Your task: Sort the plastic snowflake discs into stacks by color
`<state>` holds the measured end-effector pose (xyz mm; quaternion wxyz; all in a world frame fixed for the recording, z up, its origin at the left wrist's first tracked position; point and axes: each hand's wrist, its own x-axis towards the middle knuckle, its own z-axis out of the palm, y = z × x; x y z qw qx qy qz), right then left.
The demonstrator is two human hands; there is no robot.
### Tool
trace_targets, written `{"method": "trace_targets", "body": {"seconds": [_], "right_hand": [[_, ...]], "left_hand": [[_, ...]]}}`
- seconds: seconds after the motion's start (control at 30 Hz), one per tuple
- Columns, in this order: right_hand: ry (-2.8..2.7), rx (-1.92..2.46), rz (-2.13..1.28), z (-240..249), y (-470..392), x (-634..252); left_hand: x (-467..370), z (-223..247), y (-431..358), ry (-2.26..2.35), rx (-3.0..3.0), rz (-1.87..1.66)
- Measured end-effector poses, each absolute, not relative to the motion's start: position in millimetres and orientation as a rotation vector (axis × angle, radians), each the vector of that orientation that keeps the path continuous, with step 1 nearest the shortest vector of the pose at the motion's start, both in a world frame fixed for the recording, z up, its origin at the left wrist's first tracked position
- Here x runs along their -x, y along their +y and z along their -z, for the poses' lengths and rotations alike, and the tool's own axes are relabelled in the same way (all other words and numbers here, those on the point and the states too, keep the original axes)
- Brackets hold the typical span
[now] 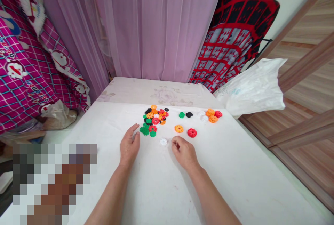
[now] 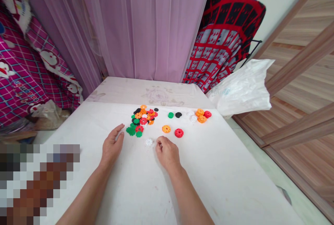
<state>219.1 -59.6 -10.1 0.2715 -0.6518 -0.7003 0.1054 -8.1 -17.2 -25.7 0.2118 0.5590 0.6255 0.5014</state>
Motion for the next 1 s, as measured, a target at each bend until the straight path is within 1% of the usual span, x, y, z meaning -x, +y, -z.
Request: {"method": "trace_targets", "body": {"seconds": [0.2, 0.43, 0.67, 1.0], "right_hand": [[-1.802, 1.641, -0.237, 29.6, -79.4, -212.5], [-1.675, 1.653, -0.366, 29.1, -72.9, -211.6], [-1.644, 1.635, -0.369, 33.4, -69.2, -211.3], [-1.671, 1.575, -0.313, 30.1, -78.1, -210.4]], "left_hand": [[10.1, 25.7, -15.2, 1.741, -1.542, -1.367], [13.8, 28.7, -13.2, 1.771, -1.642, -1.32], [16.0, 32.9, -21.6, 1.85, -1.858, -1.22], [18.7, 33.3, -62.6, 2.014, -2.064, -0.924]]}}
